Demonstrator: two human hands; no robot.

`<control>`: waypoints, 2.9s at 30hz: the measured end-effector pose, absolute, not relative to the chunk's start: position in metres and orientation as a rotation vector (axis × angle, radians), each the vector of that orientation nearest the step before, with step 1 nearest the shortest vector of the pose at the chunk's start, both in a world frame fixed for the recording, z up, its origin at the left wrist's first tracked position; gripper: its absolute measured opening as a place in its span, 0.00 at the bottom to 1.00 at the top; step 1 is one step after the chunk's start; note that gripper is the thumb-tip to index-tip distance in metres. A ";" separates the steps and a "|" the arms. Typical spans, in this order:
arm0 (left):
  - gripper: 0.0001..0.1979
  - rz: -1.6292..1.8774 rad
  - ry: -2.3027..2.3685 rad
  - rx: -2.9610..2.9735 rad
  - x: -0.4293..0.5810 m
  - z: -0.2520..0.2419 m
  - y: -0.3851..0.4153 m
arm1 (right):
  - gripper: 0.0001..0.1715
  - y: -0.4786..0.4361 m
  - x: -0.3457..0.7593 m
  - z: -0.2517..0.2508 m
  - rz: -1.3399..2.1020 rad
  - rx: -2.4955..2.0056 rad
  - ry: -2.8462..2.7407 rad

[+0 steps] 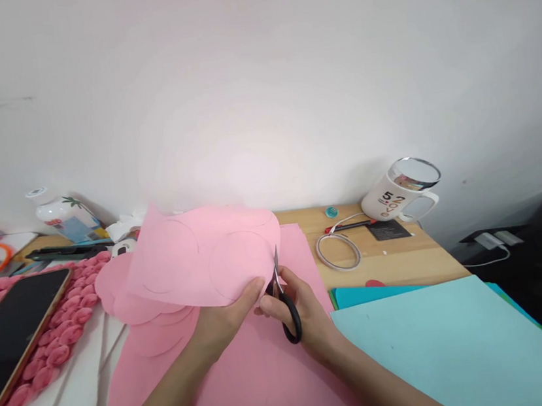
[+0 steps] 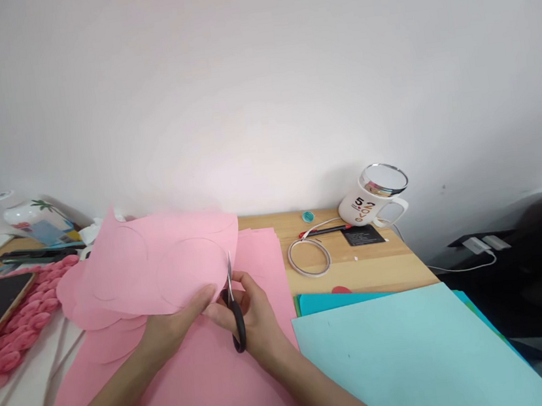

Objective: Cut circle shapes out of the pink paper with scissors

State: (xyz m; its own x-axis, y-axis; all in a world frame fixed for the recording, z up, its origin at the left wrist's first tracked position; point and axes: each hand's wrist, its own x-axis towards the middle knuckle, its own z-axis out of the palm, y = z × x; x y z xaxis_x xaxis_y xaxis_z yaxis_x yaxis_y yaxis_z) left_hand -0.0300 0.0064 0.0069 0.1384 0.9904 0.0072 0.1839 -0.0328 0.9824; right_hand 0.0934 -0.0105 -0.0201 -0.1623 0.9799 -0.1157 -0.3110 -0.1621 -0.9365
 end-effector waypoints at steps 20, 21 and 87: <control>0.08 1.086 1.298 1.311 -0.030 0.004 0.005 | 0.26 -0.011 0.095 -0.021 1.560 -0.940 -1.047; 0.08 1.078 1.286 1.308 -0.029 0.005 0.005 | 0.26 -0.010 0.095 -0.021 1.558 -0.939 -1.041; 0.07 1.114 1.232 1.291 -0.035 0.006 0.008 | 0.30 -0.007 0.096 -0.025 1.561 -0.937 -1.002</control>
